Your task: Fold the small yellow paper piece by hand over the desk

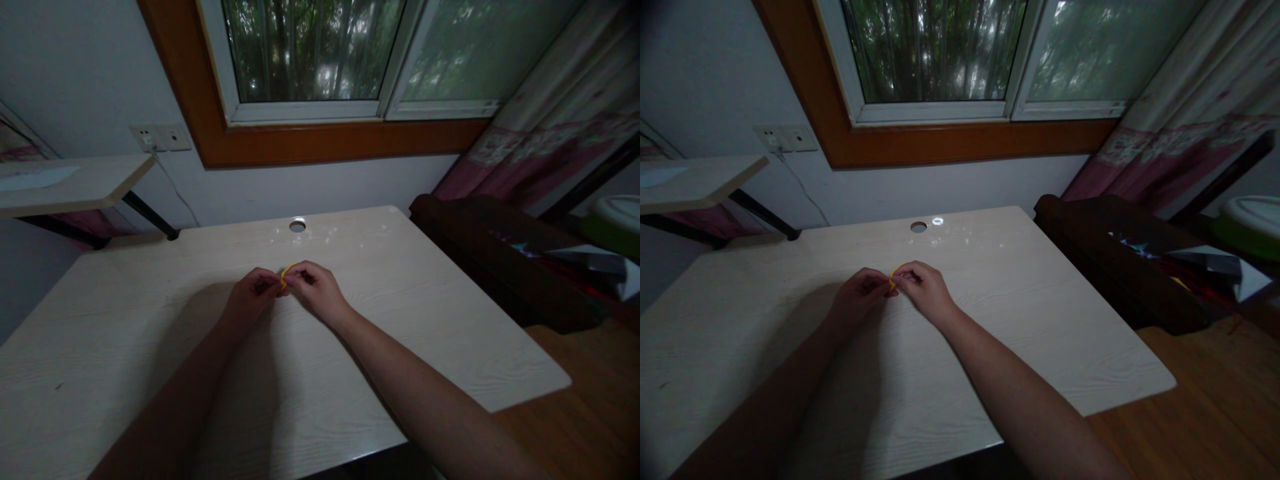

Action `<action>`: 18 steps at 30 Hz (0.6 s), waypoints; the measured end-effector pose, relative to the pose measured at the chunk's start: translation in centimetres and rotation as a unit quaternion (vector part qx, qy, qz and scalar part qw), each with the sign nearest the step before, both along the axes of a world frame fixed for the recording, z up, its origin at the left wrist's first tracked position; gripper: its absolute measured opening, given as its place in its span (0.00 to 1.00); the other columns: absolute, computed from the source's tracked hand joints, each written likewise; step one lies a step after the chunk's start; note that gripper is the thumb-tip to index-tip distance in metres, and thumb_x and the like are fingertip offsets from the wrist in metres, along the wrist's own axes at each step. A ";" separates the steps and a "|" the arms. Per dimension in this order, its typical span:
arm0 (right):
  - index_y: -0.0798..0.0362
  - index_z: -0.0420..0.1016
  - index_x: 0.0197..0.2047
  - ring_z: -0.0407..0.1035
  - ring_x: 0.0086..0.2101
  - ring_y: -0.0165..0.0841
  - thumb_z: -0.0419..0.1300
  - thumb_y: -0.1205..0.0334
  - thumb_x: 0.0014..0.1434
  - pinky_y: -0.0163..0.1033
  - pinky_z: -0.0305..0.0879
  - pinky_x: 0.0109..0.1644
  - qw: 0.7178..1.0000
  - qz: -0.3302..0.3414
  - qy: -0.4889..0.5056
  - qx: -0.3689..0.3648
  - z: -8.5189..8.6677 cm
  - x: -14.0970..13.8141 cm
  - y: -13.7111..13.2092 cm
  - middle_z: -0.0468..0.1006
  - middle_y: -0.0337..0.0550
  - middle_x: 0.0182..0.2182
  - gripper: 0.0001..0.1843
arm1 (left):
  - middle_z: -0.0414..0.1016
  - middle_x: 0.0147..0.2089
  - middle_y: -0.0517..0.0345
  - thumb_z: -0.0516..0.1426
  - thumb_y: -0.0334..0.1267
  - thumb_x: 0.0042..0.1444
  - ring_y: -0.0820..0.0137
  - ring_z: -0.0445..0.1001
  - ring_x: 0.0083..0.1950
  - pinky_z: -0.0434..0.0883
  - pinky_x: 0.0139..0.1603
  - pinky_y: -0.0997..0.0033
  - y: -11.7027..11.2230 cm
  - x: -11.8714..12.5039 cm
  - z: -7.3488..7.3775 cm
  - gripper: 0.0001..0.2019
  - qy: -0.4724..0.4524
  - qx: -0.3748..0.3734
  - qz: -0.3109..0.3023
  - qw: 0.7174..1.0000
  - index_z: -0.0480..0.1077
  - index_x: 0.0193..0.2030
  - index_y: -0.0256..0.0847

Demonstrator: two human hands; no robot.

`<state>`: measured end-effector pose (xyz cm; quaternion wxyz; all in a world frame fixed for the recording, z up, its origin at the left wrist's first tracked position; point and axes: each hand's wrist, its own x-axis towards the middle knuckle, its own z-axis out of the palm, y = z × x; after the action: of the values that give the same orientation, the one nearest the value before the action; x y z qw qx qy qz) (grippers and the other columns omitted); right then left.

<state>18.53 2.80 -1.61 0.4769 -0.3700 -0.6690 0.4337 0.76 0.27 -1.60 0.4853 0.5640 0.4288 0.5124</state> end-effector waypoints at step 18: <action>0.52 0.75 0.37 0.72 0.34 0.31 0.63 0.57 0.57 0.37 0.68 0.40 0.999 0.005 0.046 -0.018 0.0 0.0 0.1 0.78 0.40 0.33 0.07 | 0.79 0.34 0.56 0.64 0.44 0.53 0.67 0.80 0.36 0.77 0.42 0.65 -0.2 -0.1 0.8 0.12 -0.005 -0.010 0.028 1.000 0.72 0.36 0.38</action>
<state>18.50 2.88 -1.57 0.4982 -0.3546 -0.6403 0.4649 0.67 0.05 -0.78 0.4784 0.5444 0.4471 0.5243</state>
